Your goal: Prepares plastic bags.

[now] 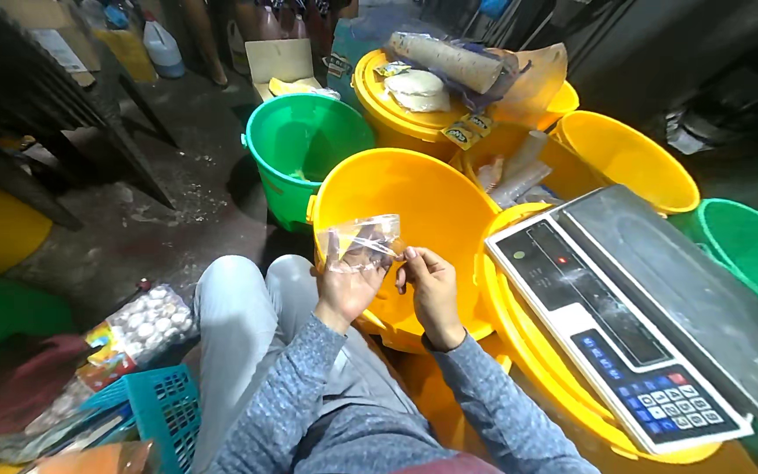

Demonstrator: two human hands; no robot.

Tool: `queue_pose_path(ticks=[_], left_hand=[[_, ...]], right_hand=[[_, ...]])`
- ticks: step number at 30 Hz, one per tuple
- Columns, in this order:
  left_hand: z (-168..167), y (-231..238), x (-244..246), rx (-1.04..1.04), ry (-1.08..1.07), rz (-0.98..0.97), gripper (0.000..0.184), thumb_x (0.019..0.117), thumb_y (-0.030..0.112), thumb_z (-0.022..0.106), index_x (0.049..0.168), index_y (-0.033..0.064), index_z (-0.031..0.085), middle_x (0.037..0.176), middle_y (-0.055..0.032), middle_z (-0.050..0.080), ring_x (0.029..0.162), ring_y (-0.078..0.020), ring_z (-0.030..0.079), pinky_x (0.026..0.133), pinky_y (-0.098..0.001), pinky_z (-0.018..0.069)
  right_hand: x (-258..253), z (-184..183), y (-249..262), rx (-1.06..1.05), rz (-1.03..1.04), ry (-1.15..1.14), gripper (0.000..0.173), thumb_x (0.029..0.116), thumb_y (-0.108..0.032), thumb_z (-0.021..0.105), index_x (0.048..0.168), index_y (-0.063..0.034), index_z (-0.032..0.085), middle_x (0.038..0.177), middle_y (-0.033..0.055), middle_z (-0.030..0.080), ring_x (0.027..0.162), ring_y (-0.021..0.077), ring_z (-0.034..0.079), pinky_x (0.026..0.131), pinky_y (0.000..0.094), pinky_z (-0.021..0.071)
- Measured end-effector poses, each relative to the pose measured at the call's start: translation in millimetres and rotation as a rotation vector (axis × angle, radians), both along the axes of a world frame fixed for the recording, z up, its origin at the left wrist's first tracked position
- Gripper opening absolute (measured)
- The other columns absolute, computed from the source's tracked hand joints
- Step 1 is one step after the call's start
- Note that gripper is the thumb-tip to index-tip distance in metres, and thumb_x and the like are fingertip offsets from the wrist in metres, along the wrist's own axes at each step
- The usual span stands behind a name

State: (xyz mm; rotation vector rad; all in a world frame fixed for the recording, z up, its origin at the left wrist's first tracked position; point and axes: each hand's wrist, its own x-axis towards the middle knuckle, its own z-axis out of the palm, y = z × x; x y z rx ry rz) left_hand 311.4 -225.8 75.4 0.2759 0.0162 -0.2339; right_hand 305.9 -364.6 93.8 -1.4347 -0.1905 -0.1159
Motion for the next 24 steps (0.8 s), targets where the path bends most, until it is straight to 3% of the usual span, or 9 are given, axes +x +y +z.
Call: queue_pose_path(ticks=[3,6,9,11,14,17,20,22,24], left_hand=[[6,0,-2,-0.070,0.115,0.011,0.074,0.1015,0.069,0.018,0.114,0.0171,0.069,0.112,-0.0066,0.073,0.109,-0.0206,0.069,0.094,-0.0379,0.0550],[6,6,-9,-0.043,0.091,0.066,0.076,0.1030,0.066,0.015,0.126,0.0127,0.064,0.124,-0.0085,0.070,0.120,-0.0235,0.065,0.100,-0.0428,0.0531],[-4,7,-3,0.098,-0.202,0.047,0.081,0.0942,0.077,0.031,0.128,0.0133,0.068,0.127,-0.0089,0.070,0.108,-0.0212,0.071,0.079,-0.0368,0.0604],[-5,9,-3,0.234,-0.279,0.054,0.075,0.0908,0.077,0.041,0.123,0.0157,0.070,0.118,-0.0083,0.074,0.083,-0.0155,0.073,0.057,-0.0296,0.0579],[0,9,-16,0.490,-0.120,0.047,0.032,0.1016,0.029,0.044,0.097,0.0105,0.069,0.068,0.0005,0.069,0.043,-0.0061,0.057,0.037,-0.0236,0.0493],[5,10,-24,0.576,0.037,-0.073,0.044,0.1073,0.039,0.037,0.084,0.0138,0.065,0.047,0.0053,0.057,0.035,-0.0040,0.052,0.036,-0.0210,0.0469],[8,3,-18,0.495,0.110,0.096,0.066,0.1058,0.054,0.009,0.090,0.0135,0.059,0.060,0.0059,0.063,0.048,-0.0007,0.058,0.045,-0.0183,0.0509],[2,6,-7,0.245,-0.022,0.122,0.096,0.0848,0.089,0.029,0.121,0.0058,0.060,0.107,-0.0078,0.074,0.096,-0.0173,0.072,0.082,-0.0337,0.0609],[5,12,2,0.147,-0.117,0.074,0.106,0.0719,0.094,0.044,0.130,0.0071,0.060,0.123,-0.0112,0.071,0.114,-0.0243,0.069,0.095,-0.0404,0.0569]], right_hand=[[1,-2,2,0.001,0.013,0.010,0.027,0.1063,-0.008,0.047,0.092,-0.0008,0.069,0.065,-0.0013,0.067,0.051,0.0032,0.060,0.050,0.0190,0.0524],[-4,-3,10,-0.011,0.050,0.039,0.029,0.1069,-0.008,0.044,0.094,0.0006,0.068,0.066,-0.0017,0.066,0.052,0.0038,0.060,0.050,0.0208,0.0533],[-5,9,6,0.042,0.136,0.155,0.034,0.1083,-0.018,0.044,0.100,0.0029,0.069,0.066,0.0007,0.069,0.053,0.0050,0.062,0.052,0.0222,0.0536],[-7,13,7,0.101,0.252,0.232,0.033,0.1069,-0.024,0.047,0.104,0.0014,0.068,0.068,0.0028,0.071,0.053,0.0057,0.063,0.052,0.0220,0.0534],[-13,16,17,0.132,0.389,0.336,0.025,0.1041,-0.020,0.053,0.098,-0.0023,0.070,0.069,0.0017,0.071,0.054,0.0049,0.063,0.052,0.0215,0.0520],[-23,17,29,0.165,0.395,0.430,0.021,0.1031,-0.013,0.053,0.095,-0.0051,0.070,0.065,-0.0017,0.069,0.051,0.0025,0.060,0.049,0.0184,0.0492],[-21,19,28,0.100,0.403,0.419,0.024,0.1042,-0.016,0.052,0.098,-0.0025,0.070,0.068,0.0001,0.071,0.053,0.0037,0.062,0.050,0.0196,0.0512],[-15,17,19,0.017,0.355,0.314,0.032,0.1051,-0.027,0.050,0.100,-0.0031,0.071,0.071,-0.0013,0.072,0.055,0.0033,0.063,0.052,0.0207,0.0527],[-6,11,7,0.005,0.230,0.182,0.035,0.1060,-0.031,0.048,0.101,-0.0050,0.071,0.073,-0.0028,0.071,0.058,0.0032,0.063,0.053,0.0206,0.0528]])
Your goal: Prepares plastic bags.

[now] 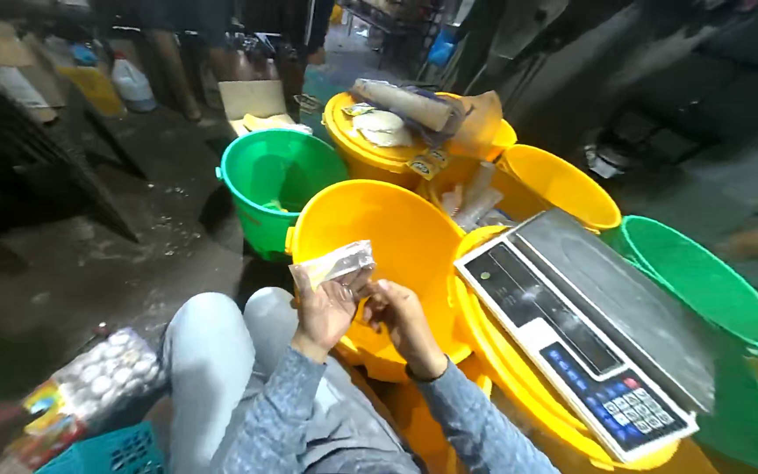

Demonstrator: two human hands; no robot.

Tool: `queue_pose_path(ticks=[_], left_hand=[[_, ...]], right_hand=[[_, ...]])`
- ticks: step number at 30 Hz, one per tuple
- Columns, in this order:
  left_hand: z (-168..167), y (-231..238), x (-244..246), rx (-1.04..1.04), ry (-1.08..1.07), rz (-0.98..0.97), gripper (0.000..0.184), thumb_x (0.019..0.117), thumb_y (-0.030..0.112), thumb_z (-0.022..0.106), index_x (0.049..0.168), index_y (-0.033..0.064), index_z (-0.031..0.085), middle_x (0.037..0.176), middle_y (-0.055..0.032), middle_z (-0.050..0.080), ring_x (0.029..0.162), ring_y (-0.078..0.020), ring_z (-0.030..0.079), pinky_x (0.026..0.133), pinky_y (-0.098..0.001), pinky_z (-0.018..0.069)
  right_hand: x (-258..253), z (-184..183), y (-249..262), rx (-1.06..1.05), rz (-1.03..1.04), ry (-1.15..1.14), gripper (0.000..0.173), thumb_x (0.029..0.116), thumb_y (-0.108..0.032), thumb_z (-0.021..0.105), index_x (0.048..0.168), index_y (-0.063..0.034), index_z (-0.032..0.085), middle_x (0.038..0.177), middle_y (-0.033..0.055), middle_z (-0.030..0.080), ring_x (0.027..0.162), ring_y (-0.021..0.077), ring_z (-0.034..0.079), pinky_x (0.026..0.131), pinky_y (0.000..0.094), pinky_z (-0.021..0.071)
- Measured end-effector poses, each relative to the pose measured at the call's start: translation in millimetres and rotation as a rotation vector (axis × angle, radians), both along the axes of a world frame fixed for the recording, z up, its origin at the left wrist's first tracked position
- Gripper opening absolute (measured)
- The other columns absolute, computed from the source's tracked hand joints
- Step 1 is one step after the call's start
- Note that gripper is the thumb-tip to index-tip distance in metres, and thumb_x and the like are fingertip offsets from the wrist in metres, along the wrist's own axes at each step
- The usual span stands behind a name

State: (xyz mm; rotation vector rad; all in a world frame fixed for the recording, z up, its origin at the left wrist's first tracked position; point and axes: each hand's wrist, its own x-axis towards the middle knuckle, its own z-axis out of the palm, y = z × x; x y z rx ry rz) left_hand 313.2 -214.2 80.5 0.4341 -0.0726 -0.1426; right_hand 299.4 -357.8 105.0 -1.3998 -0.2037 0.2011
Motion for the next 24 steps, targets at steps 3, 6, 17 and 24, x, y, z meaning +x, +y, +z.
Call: queue_pose_path(ticks=[3,6,17,24], left_hand=[[-1,1,2,0.032,-0.013,-0.010,0.100,0.0741,0.093,0.046,0.125,0.0085,0.062,0.116,-0.0108,0.071,0.108,-0.0234,0.068,0.094,-0.0403,0.0555],[-6,-4,-2,-0.082,0.040,-0.046,0.095,0.0760,0.090,0.049,0.126,0.0103,0.063,0.119,-0.0119,0.071,0.111,-0.0255,0.068,0.095,-0.0435,0.0557],[-26,8,-9,0.487,-0.203,-0.088,0.072,0.0766,0.062,0.079,0.125,0.0093,0.066,0.117,0.0034,0.072,0.107,-0.0060,0.067,0.094,-0.0255,0.0549],[-14,20,-8,0.523,-0.254,-0.064,0.073,0.0670,0.053,0.088,0.122,0.0103,0.067,0.103,0.0101,0.074,0.091,0.0005,0.069,0.082,-0.0200,0.0575]], right_hand=[[9,-1,-9,0.051,-0.065,-0.146,0.018,0.1026,-0.021,0.059,0.099,-0.0072,0.070,0.076,-0.0030,0.068,0.062,0.0027,0.061,0.058,0.0190,0.0521],[8,-5,-7,0.059,-0.081,-0.194,0.013,0.0980,-0.009,0.064,0.085,-0.0084,0.068,0.070,-0.0026,0.066,0.057,0.0008,0.059,0.055,0.0162,0.0504],[13,16,-19,-0.620,-0.152,-1.077,0.049,0.1013,-0.052,0.053,0.112,-0.0086,0.072,0.113,0.0070,0.073,0.118,0.0207,0.063,0.112,0.0463,0.0412],[19,26,-13,-0.761,0.141,-1.178,0.049,0.0991,-0.053,0.056,0.101,-0.0080,0.075,0.091,0.0047,0.073,0.099,0.0155,0.067,0.112,0.0458,0.0388]])
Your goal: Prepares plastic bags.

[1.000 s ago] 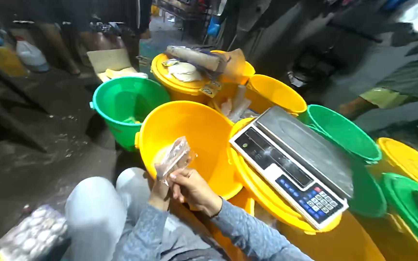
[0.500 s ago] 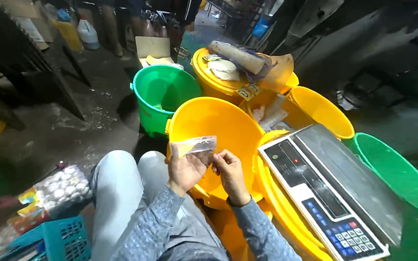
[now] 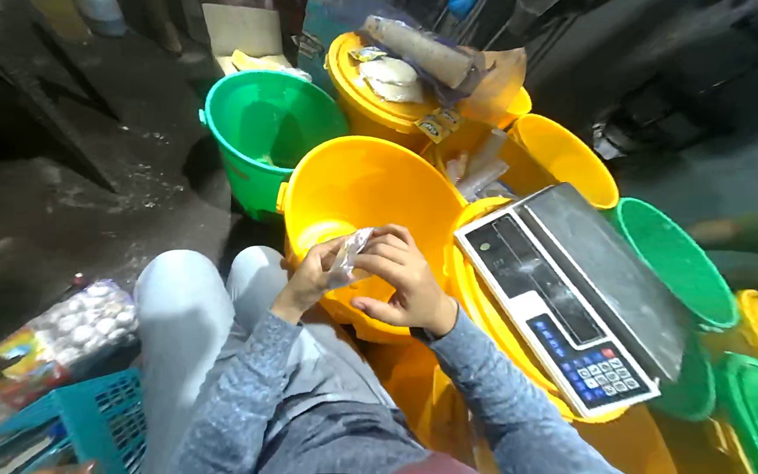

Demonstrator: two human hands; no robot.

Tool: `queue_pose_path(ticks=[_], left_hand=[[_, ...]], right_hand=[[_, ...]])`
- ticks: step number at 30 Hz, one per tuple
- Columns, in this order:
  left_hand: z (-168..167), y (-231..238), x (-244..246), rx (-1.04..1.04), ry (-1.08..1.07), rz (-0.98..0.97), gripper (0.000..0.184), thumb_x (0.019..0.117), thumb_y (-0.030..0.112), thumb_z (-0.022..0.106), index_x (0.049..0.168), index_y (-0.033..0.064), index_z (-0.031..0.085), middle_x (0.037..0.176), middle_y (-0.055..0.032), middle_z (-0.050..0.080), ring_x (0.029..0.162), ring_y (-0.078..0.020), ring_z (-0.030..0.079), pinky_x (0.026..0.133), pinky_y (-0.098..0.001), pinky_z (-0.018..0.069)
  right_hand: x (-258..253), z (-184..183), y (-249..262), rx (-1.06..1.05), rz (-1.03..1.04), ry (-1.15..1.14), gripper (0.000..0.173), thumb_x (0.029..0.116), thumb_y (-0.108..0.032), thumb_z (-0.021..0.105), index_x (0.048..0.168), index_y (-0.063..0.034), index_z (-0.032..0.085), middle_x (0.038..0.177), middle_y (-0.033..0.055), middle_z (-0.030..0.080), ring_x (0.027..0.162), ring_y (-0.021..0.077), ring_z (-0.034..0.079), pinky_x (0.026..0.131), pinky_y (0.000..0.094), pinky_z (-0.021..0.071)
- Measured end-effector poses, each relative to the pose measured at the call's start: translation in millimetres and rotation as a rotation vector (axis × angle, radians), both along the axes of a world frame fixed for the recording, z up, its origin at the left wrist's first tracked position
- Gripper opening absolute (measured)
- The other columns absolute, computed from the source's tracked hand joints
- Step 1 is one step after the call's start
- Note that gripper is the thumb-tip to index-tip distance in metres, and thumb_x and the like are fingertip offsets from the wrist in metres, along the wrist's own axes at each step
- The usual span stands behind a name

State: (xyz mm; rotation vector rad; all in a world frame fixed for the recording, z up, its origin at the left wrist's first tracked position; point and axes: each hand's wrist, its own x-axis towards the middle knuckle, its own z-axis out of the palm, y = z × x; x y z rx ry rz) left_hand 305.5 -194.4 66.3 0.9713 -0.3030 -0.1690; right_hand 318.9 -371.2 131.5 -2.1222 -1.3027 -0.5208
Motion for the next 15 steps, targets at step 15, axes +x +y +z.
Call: queue_pose_path(ticks=[15], left_hand=[[26,102,135,0.124,-0.159,0.359,0.027,0.1047,0.022,0.049,0.126,0.0070,0.058,0.124,-0.0042,0.070,0.117,-0.0194,0.067,0.103,-0.0378,0.0545]], right_hand=[[121,-59,18,-0.069,-0.215,0.552,0.037,0.1074,-0.018,0.049,0.103,0.0127,0.069,0.090,0.0233,0.071,0.083,0.0299,0.071,0.081,0.0418,0.0584]])
